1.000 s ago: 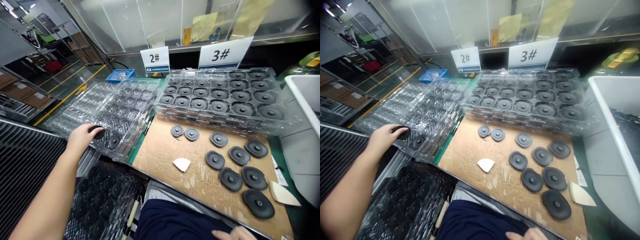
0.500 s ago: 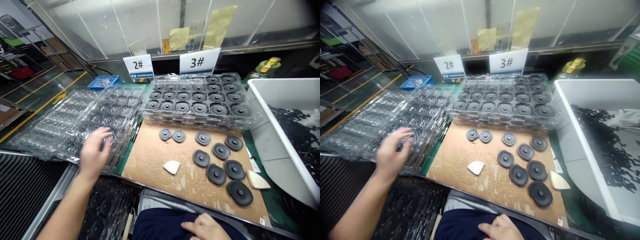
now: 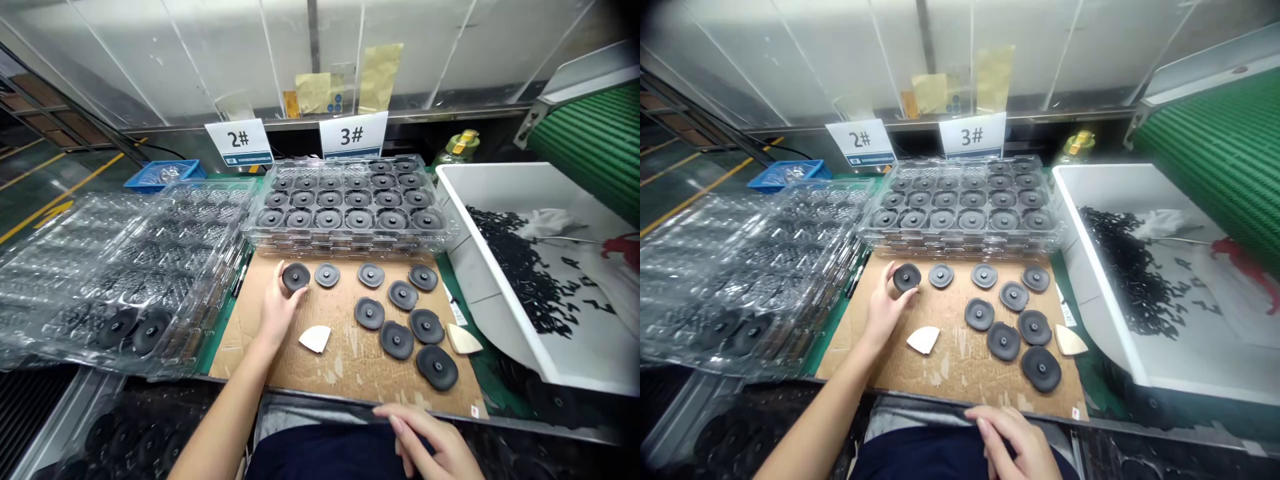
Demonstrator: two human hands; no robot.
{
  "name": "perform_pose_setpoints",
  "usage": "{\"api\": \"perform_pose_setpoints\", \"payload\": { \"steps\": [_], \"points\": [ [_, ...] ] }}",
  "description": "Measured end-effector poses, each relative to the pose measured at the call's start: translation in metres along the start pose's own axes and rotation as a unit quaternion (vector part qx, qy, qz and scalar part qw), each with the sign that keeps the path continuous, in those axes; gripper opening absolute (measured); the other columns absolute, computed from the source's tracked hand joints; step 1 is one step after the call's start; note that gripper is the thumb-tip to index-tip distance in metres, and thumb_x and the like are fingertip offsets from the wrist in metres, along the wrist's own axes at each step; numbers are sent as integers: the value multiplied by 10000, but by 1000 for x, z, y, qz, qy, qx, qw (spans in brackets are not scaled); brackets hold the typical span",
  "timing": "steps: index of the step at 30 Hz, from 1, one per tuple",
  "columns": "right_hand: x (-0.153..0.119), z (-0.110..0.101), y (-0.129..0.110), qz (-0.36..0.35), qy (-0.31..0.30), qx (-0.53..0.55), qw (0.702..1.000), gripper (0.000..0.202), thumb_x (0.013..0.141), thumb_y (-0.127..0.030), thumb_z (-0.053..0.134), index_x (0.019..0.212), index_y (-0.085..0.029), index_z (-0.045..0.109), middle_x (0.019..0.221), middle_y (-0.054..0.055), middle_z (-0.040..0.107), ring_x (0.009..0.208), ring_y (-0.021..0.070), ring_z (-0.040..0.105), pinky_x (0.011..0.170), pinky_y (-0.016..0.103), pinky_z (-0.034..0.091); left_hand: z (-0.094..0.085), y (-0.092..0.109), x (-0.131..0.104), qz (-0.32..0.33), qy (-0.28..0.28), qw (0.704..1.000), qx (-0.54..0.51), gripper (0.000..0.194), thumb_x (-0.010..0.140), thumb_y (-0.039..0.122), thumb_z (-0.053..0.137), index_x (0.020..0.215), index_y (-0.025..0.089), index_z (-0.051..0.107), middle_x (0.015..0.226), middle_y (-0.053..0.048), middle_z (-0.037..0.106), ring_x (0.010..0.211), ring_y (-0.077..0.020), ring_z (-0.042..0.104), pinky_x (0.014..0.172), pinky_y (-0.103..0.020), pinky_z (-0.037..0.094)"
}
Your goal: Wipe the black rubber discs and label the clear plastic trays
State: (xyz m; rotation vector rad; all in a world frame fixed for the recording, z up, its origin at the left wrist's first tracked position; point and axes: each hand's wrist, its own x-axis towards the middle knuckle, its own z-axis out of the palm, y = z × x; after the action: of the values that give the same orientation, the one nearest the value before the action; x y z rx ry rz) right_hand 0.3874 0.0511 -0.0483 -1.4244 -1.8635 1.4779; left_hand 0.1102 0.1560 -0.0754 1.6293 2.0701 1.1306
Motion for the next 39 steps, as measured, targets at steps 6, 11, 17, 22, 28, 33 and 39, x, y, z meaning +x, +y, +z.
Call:
{"api": "perform_pose_setpoints", "payload": {
  "steps": [6, 11, 17, 22, 28, 33, 39],
  "points": [
    [49, 16, -49, -138, -13, 71, 988, 331, 908, -368, 352, 1186, -239, 474, 886, 38, 585, 839, 167, 554, 776, 290, 448, -37, 47, -106, 102, -60, 990, -78, 787, 677, 138, 686, 1324, 333, 282, 1267, -25, 520, 1155, -197, 488, 999, -308, 357],
    [67, 27, -66, -156, -45, 7, 987, 333, 928, -278, 286, 730, -173, 532, 752, 38, 533, 746, 160, 502, 719, 303, 424, -34, 56, -156, -155, -2, 952, -265, 702, 630, 178, 737, 1235, 335, 419, 1216, -19, 559, 1126, -205, 510, 972, -281, 361],
    [72, 22, -71, -165, -86, -36, 982, 275, 914, -232, 339, 750, -173, 552, 927, 42, 542, 901, 160, 498, 819, 311, 401, -44, 52, -136, -363, -215, 676, -604, 521, 750, 552, 499, 1093, 163, 549, 996, -136, 654, 904, -250, 635, 710, -298, 504],
    [77, 27, -90, -189, -150, -52, 969, 288, 911, -219, 343, 775, -177, 593, 971, 30, 563, 937, 150, 504, 859, 298, 398, -55, 34, -121, -333, -359, 526, -695, 540, 735, 557, 508, 1080, 147, 571, 915, -136, 678, 690, -216, 680, 558, -238, 503],
    [102, 45, -76, -176, -64, -90, 978, 307, 925, -269, 315, 1147, -254, 527, 1100, 46, 546, 1052, 175, 483, 925, 339, 386, -72, 13, -129, -339, -332, 470, -744, 578, 747, 451, 591, 1246, 217, 416, 1166, -159, 585, 992, -275, 605, 766, -294, 484],
    [120, 72, -24, -172, 23, -365, 915, 486, 833, -341, 500, 1293, -208, 416, 1178, 152, 479, 1001, 291, 485, 843, 472, 426, -85, 3, -135, -374, -205, 477, -769, 640, 773, 349, 602, 1320, 295, 276, 1284, -127, 501, 1211, -330, 402, 1006, -446, 296],
    [128, 77, -19, -205, 52, -334, 918, 367, 887, -327, 404, 1186, -149, 519, 1075, 149, 528, 944, 244, 541, 795, 391, 477, -87, 1, -133, -382, -114, 500, -769, 502, 771, 245, 620, 1230, 295, 423, 1335, -92, 457, 1237, -303, 374, 1052, -434, 248]
  ]
}}
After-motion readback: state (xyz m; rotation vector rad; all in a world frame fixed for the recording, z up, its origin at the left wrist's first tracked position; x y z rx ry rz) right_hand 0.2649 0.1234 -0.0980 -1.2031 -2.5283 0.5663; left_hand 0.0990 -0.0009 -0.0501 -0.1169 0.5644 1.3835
